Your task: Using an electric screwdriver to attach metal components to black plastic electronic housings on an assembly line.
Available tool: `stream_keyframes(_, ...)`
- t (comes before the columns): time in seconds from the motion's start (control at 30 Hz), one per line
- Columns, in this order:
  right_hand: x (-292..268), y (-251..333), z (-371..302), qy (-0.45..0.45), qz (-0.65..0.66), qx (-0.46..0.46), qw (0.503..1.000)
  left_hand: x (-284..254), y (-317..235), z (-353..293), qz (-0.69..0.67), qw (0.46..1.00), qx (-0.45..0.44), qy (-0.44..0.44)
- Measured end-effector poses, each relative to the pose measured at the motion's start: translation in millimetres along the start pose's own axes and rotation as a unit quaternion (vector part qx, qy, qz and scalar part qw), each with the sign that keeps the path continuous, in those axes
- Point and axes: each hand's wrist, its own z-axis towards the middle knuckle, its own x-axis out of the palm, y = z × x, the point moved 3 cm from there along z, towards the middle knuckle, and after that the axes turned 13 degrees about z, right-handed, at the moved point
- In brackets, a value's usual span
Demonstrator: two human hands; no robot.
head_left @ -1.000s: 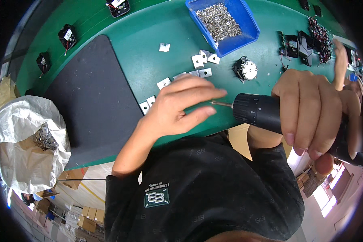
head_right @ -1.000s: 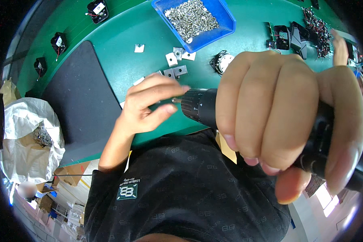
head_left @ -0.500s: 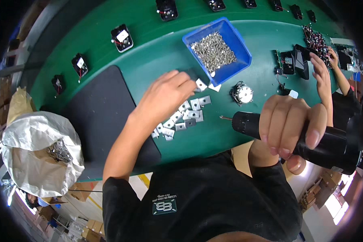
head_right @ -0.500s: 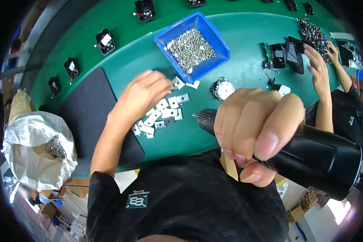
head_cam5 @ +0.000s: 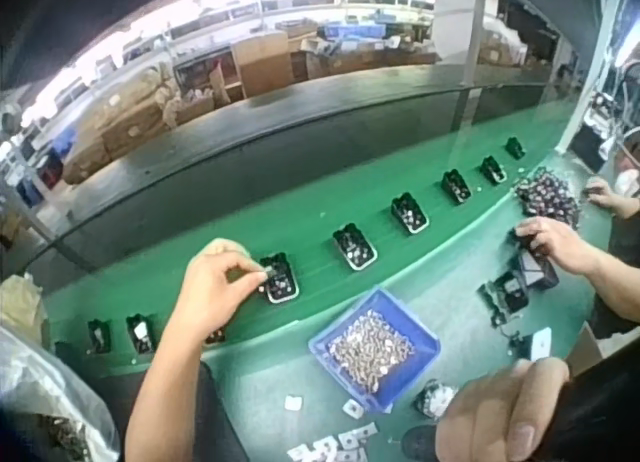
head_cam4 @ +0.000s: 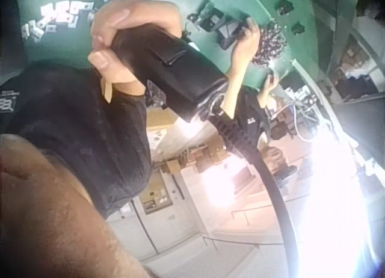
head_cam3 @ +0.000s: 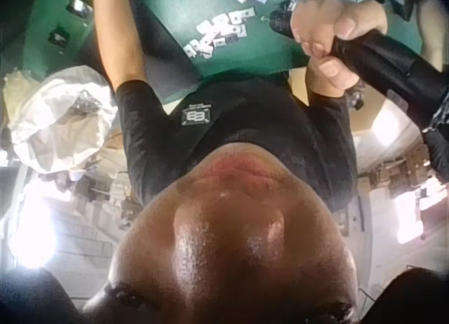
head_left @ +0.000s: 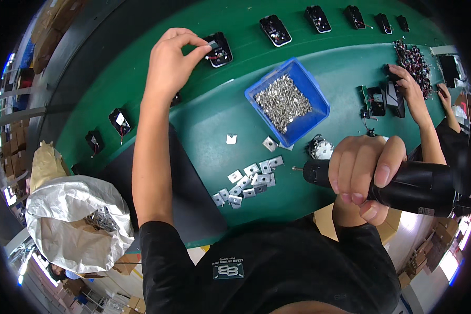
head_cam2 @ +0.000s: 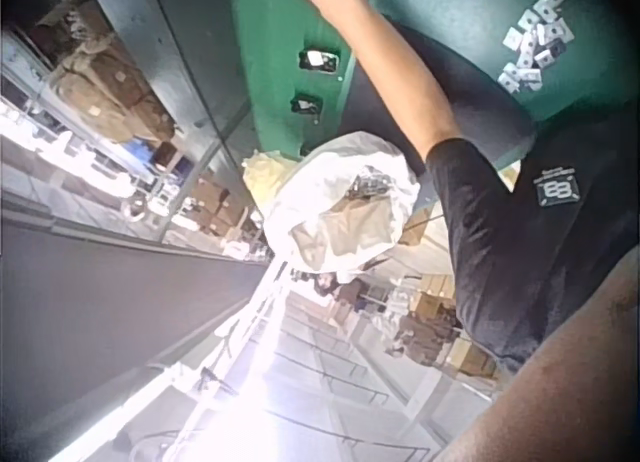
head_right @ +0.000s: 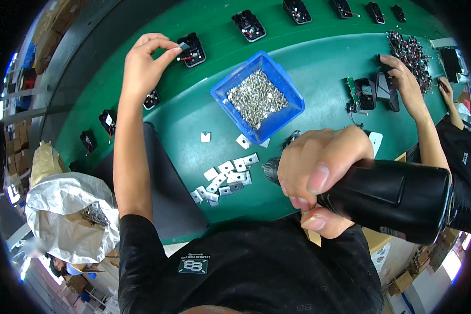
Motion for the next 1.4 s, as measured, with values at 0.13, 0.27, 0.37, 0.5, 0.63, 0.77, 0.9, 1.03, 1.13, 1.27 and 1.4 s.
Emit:
stream_keyframes(0.13, -6.9, -3.5, 7.9, -0.007, -0.004, 0.008, 1.0, 22.4, 7.6, 4.3, -0.009, 0.999, -0.029, 0.026)
stream_keyframes(0.27, -10.8, -5.1, 10.5, -0.015, -0.004, 0.033, 0.999, 36.4, 8.9, 6.4, -0.002, 0.999, -0.016, 0.036)
stream_keyframes(0.37, -12.5, -4.6, 10.1, -0.029, -0.014, 0.051, 0.998, 40.6, 9.4, 9.3, -0.028, 0.991, -0.116, 0.062)
stream_keyframes(0.5, -11.3, -9.2, 9.7, -0.035, 0.001, 0.04, 0.999, 40.9, 14.4, 11.0, -0.041, 0.994, -0.089, 0.051)
stream_keyframes(0.63, -6.4, -17.4, 8.9, -0.055, 0.011, 0.015, 0.998, 24.4, 6.9, 0.4, -0.031, 0.987, -0.098, 0.122)
stream_keyframes(0.77, 1.0, -12.5, 9.4, -0.022, 0.029, 0.009, 0.999, 4.9, -23.5, -47.4, -0.085, 0.993, -0.04, 0.078)
stream_keyframes(0.9, 3.7, -24.5, 17.8, -0.031, 0.021, 0.001, 0.999, 11.5, -32.4, -91.1, -0.077, 0.992, -0.012, 0.1)
stream_keyframes(1.03, 10.7, -33.6, 25.9, -0.069, -0.019, -0.001, 0.997, 10.5, -24.6, -107.5, -0.163, 0.981, -0.009, 0.104)
stream_keyframes(1.13, 15.0, -45.0, 36.0, -0.083, -0.033, -0.037, 0.995, 2.5, -16.6, -116.4, -0.186, 0.974, 0.034, 0.122)
stream_keyframes(1.27, 6.9, -70.6, 51.5, -0.119, -0.045, -0.093, 0.988, 7.2, -26.2, -116.0, -0.167, 0.974, 0.055, 0.139)
stream_keyframes(1.4, -4.0, -89.9, 61.3, -0.138, -0.1, -0.116, 0.979, 14.6, -24.2, -114.3, -0.126, 0.985, 0.068, 0.098)
